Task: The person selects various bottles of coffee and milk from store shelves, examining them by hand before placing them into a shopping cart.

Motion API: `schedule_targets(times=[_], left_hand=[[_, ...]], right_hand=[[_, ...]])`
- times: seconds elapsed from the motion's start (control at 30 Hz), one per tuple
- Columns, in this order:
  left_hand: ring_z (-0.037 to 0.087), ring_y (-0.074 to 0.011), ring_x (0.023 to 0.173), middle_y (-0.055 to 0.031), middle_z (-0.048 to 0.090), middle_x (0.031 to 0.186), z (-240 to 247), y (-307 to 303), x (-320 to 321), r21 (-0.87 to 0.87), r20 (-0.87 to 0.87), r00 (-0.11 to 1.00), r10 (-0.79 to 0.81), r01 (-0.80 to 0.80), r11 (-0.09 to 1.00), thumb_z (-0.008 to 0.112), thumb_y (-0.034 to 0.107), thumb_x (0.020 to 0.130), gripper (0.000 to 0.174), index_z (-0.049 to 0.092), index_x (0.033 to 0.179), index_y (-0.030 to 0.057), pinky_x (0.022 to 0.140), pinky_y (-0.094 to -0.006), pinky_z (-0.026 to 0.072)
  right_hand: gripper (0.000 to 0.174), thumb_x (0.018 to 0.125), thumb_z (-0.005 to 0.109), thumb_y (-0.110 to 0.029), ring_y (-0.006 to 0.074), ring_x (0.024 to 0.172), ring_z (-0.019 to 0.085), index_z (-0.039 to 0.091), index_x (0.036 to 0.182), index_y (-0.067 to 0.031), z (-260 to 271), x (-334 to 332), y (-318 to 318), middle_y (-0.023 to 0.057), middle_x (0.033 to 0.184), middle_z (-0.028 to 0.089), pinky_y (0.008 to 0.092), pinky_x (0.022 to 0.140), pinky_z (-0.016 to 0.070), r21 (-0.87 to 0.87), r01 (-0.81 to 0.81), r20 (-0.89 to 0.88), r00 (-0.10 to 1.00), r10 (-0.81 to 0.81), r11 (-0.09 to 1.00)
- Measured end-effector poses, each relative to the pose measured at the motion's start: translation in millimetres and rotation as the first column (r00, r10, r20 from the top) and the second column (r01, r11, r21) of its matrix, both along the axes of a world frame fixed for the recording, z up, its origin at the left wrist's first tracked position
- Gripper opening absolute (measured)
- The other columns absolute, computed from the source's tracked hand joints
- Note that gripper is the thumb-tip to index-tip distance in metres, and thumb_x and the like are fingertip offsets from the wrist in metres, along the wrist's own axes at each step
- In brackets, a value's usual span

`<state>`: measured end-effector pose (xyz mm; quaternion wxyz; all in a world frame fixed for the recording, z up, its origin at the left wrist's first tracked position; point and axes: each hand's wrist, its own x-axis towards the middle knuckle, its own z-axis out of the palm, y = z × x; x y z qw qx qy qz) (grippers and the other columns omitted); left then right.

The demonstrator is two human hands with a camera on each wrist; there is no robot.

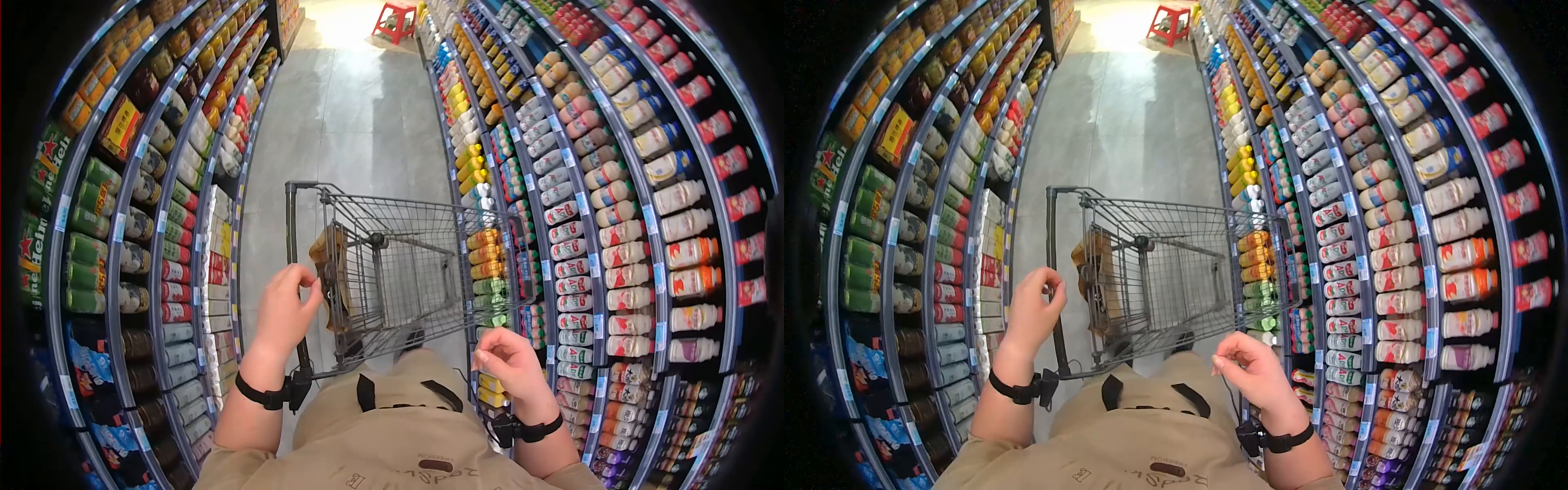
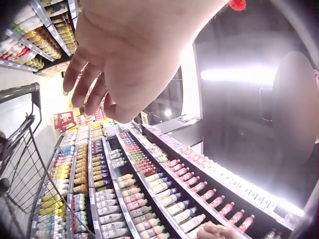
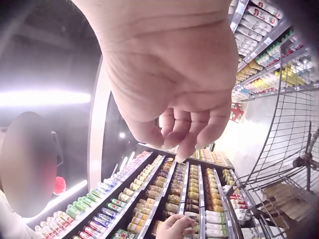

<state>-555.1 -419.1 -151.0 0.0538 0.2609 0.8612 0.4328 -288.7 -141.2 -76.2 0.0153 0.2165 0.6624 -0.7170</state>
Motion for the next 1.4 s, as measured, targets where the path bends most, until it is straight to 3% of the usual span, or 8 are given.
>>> schedule_targets(times=[0.27,0.53,0.73,0.8,0.97,1.13,1.27,1.4], left_hand=[[0.065,-0.0384,0.080,-0.0173,0.067,0.085,-54.2,69.0,-5.9,-0.230,0.280,0.959,-0.038,0.105,0.968,0.065,0.016,0.095,0.014,0.059,0.094,0.0025,0.072,-0.0471,0.0518],[0.070,-0.0430,0.090,-0.0212,0.072,0.096,-181.7,169.5,-22.7,-0.458,0.487,0.868,0.094,0.162,0.874,0.064,0.025,0.096,0.023,0.058,0.101,0.0034,0.079,-0.0522,0.0555],[0.069,-0.0433,0.092,-0.0229,0.070,0.098,-299.0,228.1,-53.0,-0.546,0.499,0.836,0.228,0.099,0.832,0.079,0.038,0.090,0.047,0.054,0.107,0.0013,0.079,-0.0507,0.0544],[0.069,-0.0427,0.098,-0.0245,0.069,0.107,-344.9,237.5,-61.8,-0.501,0.465,0.853,0.236,0.034,0.865,0.080,0.036,0.090,0.050,0.053,0.113,0.0003,0.084,-0.0493,0.0549],[0.067,-0.0437,0.114,-0.0271,0.065,0.130,-414.0,266.2,-89.5,-0.452,0.502,0.796,0.338,-0.091,0.887,0.080,0.028,0.090,0.073,0.043,0.148,0.0037,0.101,-0.0457,0.0535],[0.060,-0.0451,0.123,-0.0271,0.067,0.127,-442.2,286.5,-115.9,-0.469,0.600,0.716,0.356,-0.045,0.882,0.076,0.022,0.090,0.047,0.064,0.131,0.0016,0.105,-0.0482,0.0491],[0.064,-0.0437,0.119,-0.0260,0.069,0.125,-455.8,288.7,-104.7,-0.388,0.465,0.855,0.229,-0.036,0.921,0.076,0.023,0.091,0.054,0.061,0.138,0.0021,0.102,-0.0453,0.0519],[0.067,-0.0423,0.114,-0.0267,0.070,0.121,-429.3,292.5,-99.2,-0.444,0.563,0.800,0.208,0.081,0.892,0.076,0.024,0.090,0.049,0.064,0.133,0.0043,0.097,-0.0450,0.0545]], right_hand=[[0.008,0.102,0.067,-0.008,0.0073,0.081,0.062,0.060,0.098,-0.0057,-77.0,-73.4,61.7,-0.0015,0.086,0.064,0.0255,0.073,0.0494,-0.104,-0.119,0.152,0.979,0.134,0.987],[0.029,0.105,0.065,-0.025,0.0087,0.072,0.058,0.058,0.087,-0.0040,-262.3,-202.6,139.9,0.0013,0.078,0.067,0.0274,0.066,0.0473,0.080,-0.416,0.397,0.847,0.354,0.906],[0.021,0.101,0.067,-0.020,0.0170,0.090,0.070,0.066,0.109,-0.0007,-429.5,-258.7,145.9,0.0069,0.095,0.073,0.0314,0.079,0.0563,0.062,-0.286,0.466,0.856,0.226,0.956],[0.037,0.097,0.068,-0.016,0.0255,0.111,0.069,0.062,0.131,-0.0011,-461.9,-273.6,142.4,0.0150,0.121,0.071,0.0367,0.094,0.0563,0.281,-0.423,0.450,0.851,0.271,0.862],[0.067,0.095,0.067,-0.011,0.0346,0.146,0.046,0.041,0.156,-0.0051,-504.6,-290.9,140.3,0.0210,0.158,0.046,0.0405,0.121,0.0390,0.350,-0.508,0.430,0.834,0.347,0.787],[0.076,0.095,0.067,-0.011,0.0339,0.155,0.033,0.031,0.161,-0.0012,-525.8,-284.4,137.1,0.0213,0.166,0.035,0.0376,0.127,0.0292,0.292,-0.534,0.382,0.826,0.416,0.793],[0.076,0.095,0.068,-0.011,0.0338,0.155,0.033,0.032,0.161,-0.0009,-523.1,-285.2,137.6,0.0216,0.166,0.035,0.0371,0.127,0.0300,0.297,-0.542,0.413,0.815,0.406,0.786],[0.071,0.092,0.070,-0.012,0.0336,0.150,0.039,0.040,0.155,0.0017,-524.9,-278.3,139.7,0.0227,0.161,0.042,0.0369,0.126,0.0324,0.384,-0.500,0.307,0.862,0.404,0.776]])
